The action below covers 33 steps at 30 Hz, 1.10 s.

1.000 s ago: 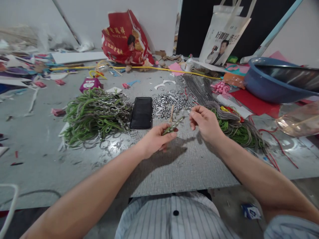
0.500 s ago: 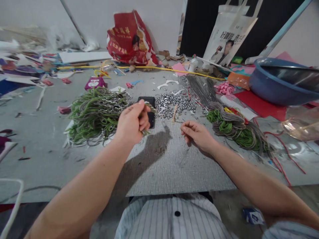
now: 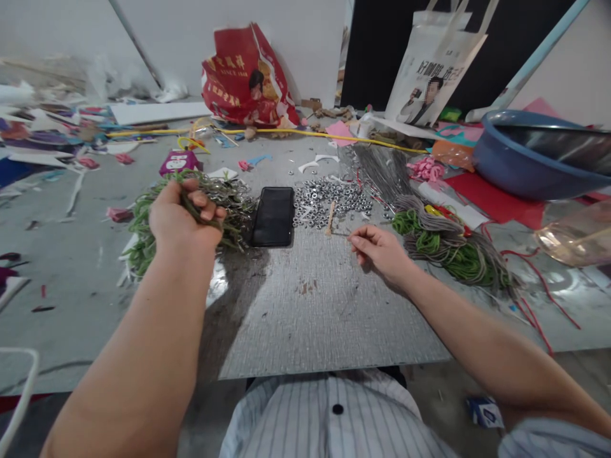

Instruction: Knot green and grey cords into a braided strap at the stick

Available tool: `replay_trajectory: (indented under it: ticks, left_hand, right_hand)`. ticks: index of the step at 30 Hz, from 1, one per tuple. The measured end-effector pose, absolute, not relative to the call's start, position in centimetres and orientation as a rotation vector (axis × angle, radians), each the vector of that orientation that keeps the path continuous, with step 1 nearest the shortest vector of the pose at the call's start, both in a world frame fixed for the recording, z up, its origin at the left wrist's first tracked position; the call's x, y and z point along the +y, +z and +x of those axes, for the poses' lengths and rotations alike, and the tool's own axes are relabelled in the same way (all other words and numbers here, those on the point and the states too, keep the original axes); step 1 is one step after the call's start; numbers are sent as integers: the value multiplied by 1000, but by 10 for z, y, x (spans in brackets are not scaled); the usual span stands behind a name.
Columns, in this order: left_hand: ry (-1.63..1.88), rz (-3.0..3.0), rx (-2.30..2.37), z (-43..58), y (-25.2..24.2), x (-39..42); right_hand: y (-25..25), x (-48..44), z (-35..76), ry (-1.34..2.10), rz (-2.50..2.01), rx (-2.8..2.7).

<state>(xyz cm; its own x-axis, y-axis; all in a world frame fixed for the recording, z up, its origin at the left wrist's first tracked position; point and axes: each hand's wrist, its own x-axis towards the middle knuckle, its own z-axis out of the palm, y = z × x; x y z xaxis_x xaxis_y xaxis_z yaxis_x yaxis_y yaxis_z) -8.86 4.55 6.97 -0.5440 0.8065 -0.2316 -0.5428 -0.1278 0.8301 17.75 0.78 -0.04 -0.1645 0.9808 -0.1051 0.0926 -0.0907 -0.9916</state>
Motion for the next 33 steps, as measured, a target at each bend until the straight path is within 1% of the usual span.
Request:
replay_trajectory:
  ticks: [3,6,8,11,14,16,21,25,28,30,33]
  left_hand:
    - [1872,303,1148,-93,70,49]
    - [1920,379,1158,-94,71,52]
    - [1975,495,1180,-90,69,52]
    - [2065,837,1201,-77,56,48]
    - [1903,1373,1292,-58,36,37]
    - [1700,1728,1330,-46,24,27]
    - [1310,2300,1271,-26,23,4]
    - [1096,2443,1228,-18,35,-1]
    - [935,2514,1212,-11,39,0]
    - [857,2538,1214,-5,39,2]
    - [755,2526,1264,1,38,8]
  right_hand:
    - [3,14,182,1228,-1277,-1372]
    - [8,25,195,967,-1298,-1396]
    - [13,33,209,726,-1332,-1427]
    - [17,46,234,228,-1453,-1501]
    - [20,53,254,-113,-1656,-1645]
    - [21,53,260,-258,-1778,-1734]
    - [24,48,261,-433,-2026,-1822]
    - [21,50,264,-532,-2191,-1768]
    - [16,53,268,-503,-2296,-1787]
    - [14,54,268,-492,-2260,-1827]
    - [15,52,262,-512,-1985,-1904]
